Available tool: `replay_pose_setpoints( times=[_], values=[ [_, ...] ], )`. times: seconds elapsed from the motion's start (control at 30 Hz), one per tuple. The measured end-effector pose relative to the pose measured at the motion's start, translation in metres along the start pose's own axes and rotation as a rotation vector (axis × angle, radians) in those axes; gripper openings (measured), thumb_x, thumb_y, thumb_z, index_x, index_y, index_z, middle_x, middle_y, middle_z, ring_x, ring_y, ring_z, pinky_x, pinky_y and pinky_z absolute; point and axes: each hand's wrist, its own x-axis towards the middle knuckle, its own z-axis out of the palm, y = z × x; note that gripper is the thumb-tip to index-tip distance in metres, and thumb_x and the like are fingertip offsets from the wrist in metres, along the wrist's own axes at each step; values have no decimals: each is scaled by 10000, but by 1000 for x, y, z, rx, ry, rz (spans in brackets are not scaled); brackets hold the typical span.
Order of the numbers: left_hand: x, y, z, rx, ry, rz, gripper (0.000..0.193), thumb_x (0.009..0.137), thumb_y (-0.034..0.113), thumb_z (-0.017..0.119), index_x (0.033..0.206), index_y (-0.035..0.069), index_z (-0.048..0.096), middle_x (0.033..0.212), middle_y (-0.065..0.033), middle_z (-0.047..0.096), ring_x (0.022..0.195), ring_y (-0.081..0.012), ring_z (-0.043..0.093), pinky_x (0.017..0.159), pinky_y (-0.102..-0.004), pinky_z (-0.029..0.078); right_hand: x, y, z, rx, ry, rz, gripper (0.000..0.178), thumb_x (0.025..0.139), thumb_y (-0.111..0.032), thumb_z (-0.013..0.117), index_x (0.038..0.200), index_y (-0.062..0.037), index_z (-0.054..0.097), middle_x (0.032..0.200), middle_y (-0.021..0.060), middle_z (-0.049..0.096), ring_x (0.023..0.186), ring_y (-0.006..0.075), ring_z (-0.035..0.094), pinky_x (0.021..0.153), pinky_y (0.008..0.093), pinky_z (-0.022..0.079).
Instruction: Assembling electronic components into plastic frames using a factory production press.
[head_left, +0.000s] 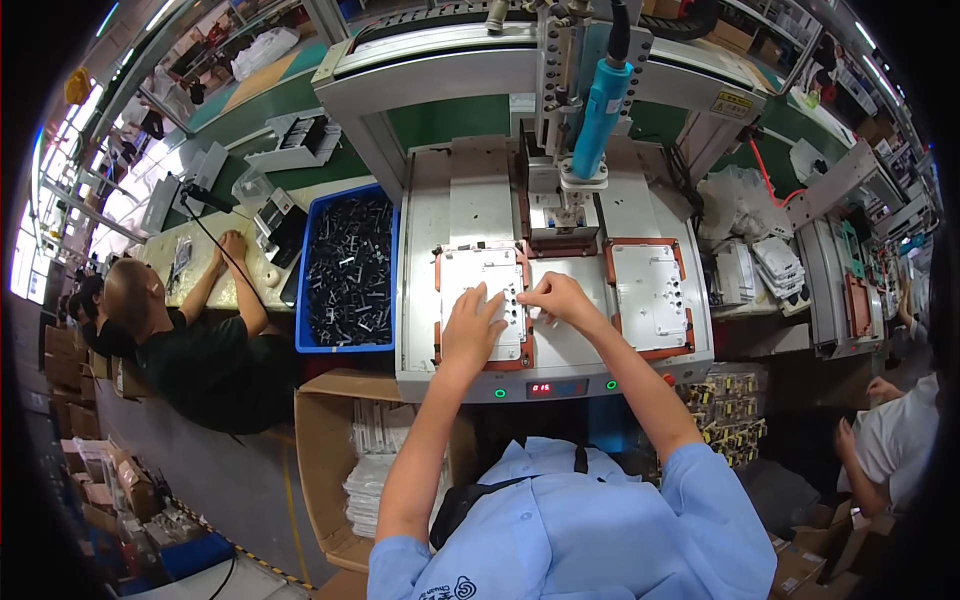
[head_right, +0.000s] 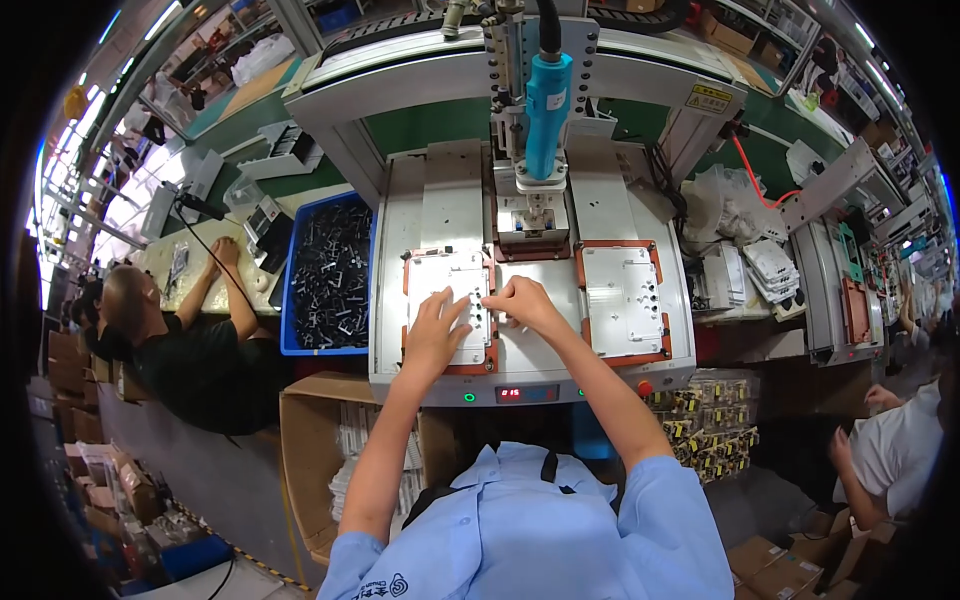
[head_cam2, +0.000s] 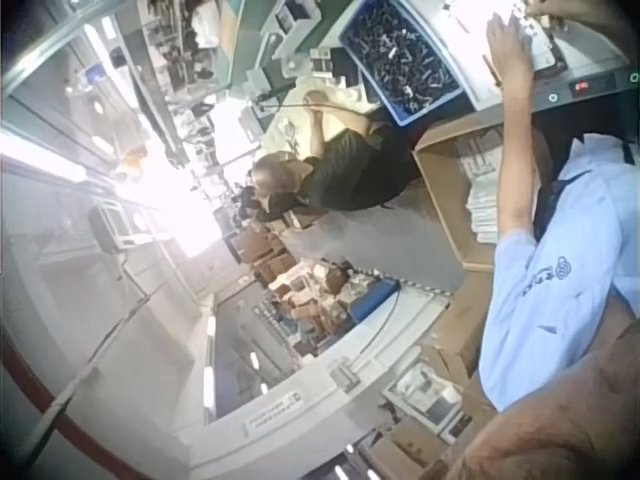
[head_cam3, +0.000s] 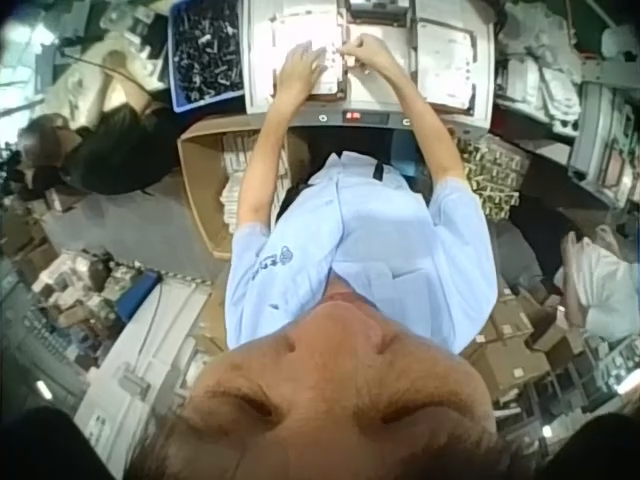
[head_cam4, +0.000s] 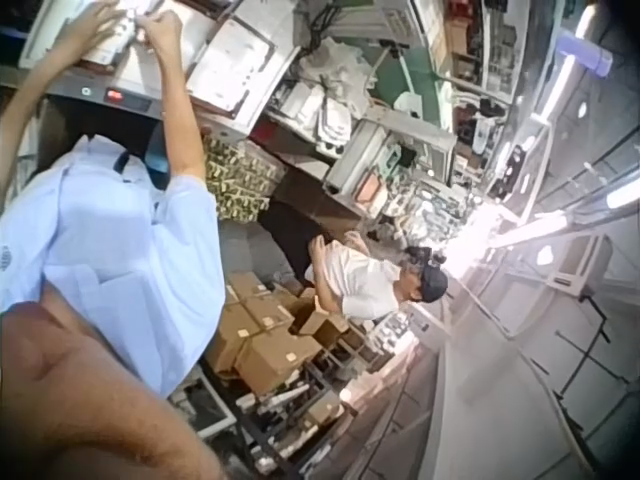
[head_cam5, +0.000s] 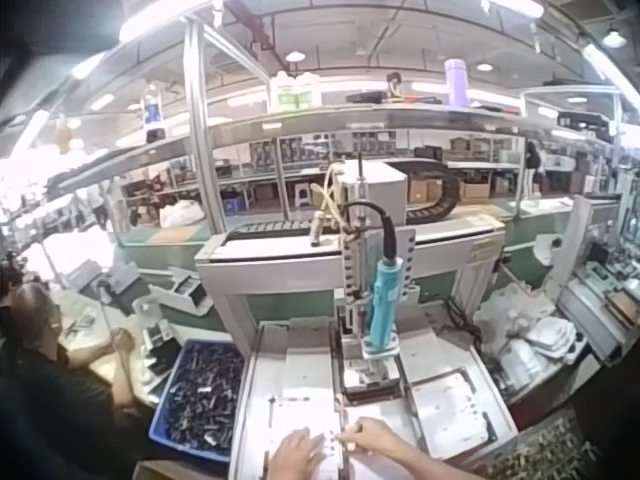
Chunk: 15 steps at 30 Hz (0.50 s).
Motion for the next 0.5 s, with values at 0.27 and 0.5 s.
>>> replay_pose_setpoints(
  times=[0.27,0.5],
  values=[
    [-2,-5,19,129,6,67,455,845,215,638,1280,158,517,1337,-148,438,1237,-352,413,1004,-423,392,-22,46,21,419,-53,8,324,914,-326,590,890,-2,594,707,29,578,556,71,518,475,216,433],
    [2,-6,9,146,28,89,461,847,219,628,1282,135,503,1353,-163,429,1261,-356,399,1033,-442,358,-105,66,62,155,300,-99,209,941,-198,542,996,-10,616,733,34,604,596,85,527,538,239,446]
  ],
)
